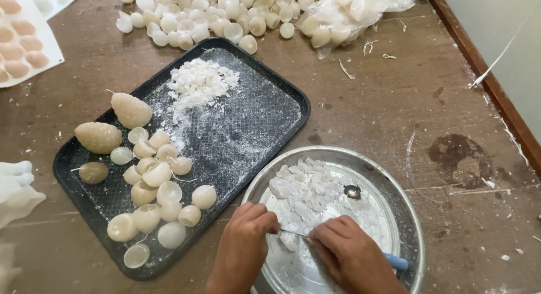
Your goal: Trimming and cleaning excess wax from small egg-shaped candle pieces using a knife over a metal plate.
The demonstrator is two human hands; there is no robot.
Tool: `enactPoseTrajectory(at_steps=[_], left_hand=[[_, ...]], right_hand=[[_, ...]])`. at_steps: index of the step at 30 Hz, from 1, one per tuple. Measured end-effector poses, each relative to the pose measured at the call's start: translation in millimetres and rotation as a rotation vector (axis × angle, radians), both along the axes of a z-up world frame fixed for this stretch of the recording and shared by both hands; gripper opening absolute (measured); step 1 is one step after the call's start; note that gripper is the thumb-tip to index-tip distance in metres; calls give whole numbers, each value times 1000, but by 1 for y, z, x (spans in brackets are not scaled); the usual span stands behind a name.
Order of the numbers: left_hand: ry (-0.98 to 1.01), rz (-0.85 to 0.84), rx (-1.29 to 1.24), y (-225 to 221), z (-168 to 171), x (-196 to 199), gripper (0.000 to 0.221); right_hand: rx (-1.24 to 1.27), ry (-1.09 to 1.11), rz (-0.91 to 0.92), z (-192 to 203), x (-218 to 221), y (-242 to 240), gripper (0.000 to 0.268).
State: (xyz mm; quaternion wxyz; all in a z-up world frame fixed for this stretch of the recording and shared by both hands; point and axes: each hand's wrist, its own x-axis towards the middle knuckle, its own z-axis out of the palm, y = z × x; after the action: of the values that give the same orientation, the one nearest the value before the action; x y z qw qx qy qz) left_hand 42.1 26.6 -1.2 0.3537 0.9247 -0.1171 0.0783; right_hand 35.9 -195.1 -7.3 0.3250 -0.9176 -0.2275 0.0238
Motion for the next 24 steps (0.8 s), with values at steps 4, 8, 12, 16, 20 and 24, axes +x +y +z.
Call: enactPoseTrajectory(at_steps=[4, 8, 12, 16, 20, 24], left_hand=[[-26, -5, -33, 3, -1, -1, 11], [-11, -24, -112, 6, 4, -2, 15], [-92, -3, -262, 5, 18, -6, 25], [-194, 104, -232, -2, 27, -20, 23], [-61, 222, 27, -14, 32, -34, 39], [122, 257, 229, -31, 25, -38, 64]], right_hand=[[24, -19, 2, 6, 0, 0, 16], [-10, -65, -54, 9, -1, 3, 16], [10, -164, -123, 9, 0, 0, 17], [29, -98, -187, 20, 3, -1, 16], [34, 14, -216, 28, 5, -7, 17], [15, 114, -97, 13, 3, -10, 19]])
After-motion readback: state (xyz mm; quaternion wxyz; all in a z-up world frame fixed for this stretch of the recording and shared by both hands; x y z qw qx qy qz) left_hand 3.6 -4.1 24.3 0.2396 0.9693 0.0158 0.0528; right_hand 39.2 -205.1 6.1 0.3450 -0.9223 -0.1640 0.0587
